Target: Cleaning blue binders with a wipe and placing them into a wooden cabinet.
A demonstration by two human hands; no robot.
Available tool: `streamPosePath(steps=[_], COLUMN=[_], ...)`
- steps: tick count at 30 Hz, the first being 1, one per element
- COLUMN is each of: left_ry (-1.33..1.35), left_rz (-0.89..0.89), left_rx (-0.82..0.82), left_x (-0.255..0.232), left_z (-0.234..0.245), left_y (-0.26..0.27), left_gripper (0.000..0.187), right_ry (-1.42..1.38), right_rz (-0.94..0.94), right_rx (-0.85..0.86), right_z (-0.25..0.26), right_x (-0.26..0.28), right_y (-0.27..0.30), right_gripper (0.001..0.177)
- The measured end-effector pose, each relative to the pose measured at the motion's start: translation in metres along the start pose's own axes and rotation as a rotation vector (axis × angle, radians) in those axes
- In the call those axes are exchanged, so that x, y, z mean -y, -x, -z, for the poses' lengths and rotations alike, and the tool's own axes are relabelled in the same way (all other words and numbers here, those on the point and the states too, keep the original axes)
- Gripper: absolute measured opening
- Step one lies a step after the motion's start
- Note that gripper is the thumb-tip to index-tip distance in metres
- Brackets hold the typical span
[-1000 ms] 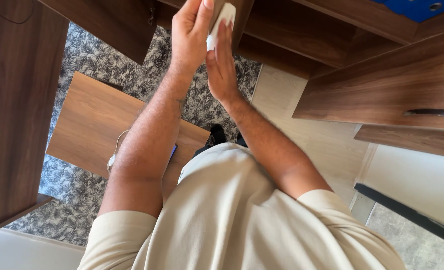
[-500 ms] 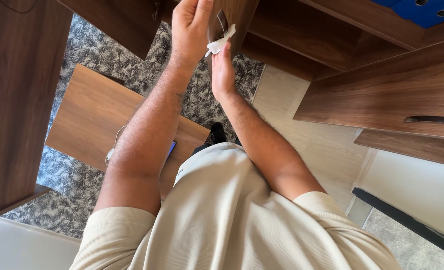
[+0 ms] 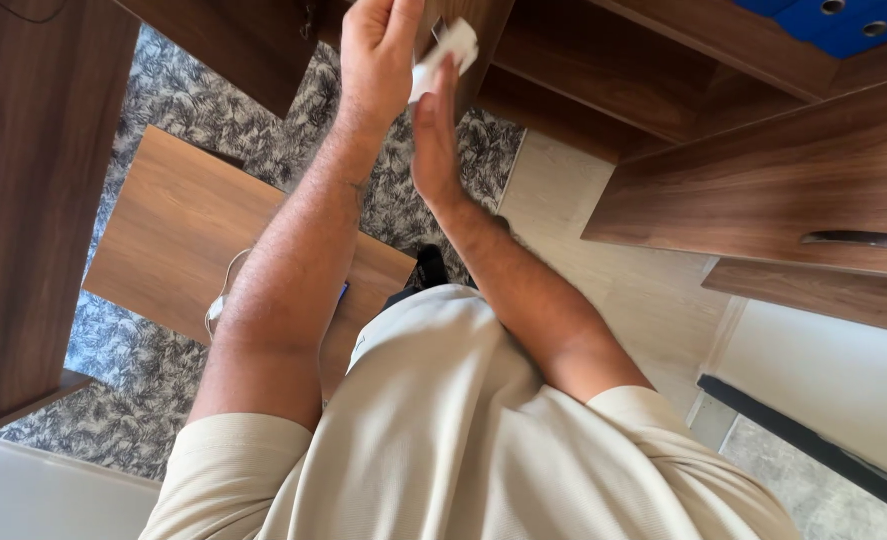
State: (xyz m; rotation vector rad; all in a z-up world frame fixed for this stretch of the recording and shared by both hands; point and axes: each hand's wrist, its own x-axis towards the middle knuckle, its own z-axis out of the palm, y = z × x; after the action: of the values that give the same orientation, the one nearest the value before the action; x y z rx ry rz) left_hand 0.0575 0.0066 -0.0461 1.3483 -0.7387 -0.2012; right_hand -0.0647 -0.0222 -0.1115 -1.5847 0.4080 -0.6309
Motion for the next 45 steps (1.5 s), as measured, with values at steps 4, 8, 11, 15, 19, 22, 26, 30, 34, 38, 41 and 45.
streamPosePath(steps=[4,8,11,15,19,22,26,30,34,38,41,45], left_ry=[0.025,0.053,-0.01,-0.062,-0.074,-0.09,-0.116,-0.181,-0.169,-0.131,-0.101,-0.064], left_rz=[0.033,-0.059,0.003,0.01,0.0,0.036,0.003,0.028,0.072,0.024,-0.002,-0.024], left_rx=[0.017,0.036,0.008,-0.012,0.005,-0.006,-0.018,-0.029,-0.035,-0.03,-0.024,-0.005], left_x=[-0.028,-0.017,-0.005,0.005,0.007,0.005,0.005,-0.005,0.005,0.0,-0.003,-0.01], left_z=[-0.006,-0.007,-0.006,-0.005,-0.002,-0.003,-0.004,-0.01,-0.008,-0.012,-0.015,-0.02], left_y=[0.002,-0.001,0.007,0.006,0.008,0.011,0.015,0.007,0.02,0.016,0.015,0.015], left_gripper=[0.034,0.031,0.034,0.035,0.035,0.037,0.035,0.038,0.038,0.037,0.038,0.039], right_ry=[0.295,0.331,0.061,-0.322,-0.438,-0.422,-0.255,-0.189,-0.074,-0.061,0.074,0.076], right_rz=[0.235,0.189,0.064,-0.07,-0.238,-0.358,-0.324,-0.368,-0.206,-0.079,-0.108,-0.216], right_rx=[0.099,0.082,0.009,-0.01,0.045,0.071,0.109,0.104,0.133,0.112,0.152,0.21], right_z=[0.007,0.008,0.004,0.009,0.006,0.004,0.004,-0.002,-0.003,0.006,0.011,0.011], right_x=[0.017,0.013,-0.004,-0.037,-0.088,-0.11,-0.11,-0.027,0.006,-0.002,-0.021,-0.055], right_y=[-0.002,-0.003,0.006,0.003,0.0,0.004,0.002,0.015,0.029,0.016,0.021,0.028], right_gripper=[0.08,0.084,0.09,0.093,0.095,0.094,0.094,0.096,0.092,0.093,0.095,0.096])
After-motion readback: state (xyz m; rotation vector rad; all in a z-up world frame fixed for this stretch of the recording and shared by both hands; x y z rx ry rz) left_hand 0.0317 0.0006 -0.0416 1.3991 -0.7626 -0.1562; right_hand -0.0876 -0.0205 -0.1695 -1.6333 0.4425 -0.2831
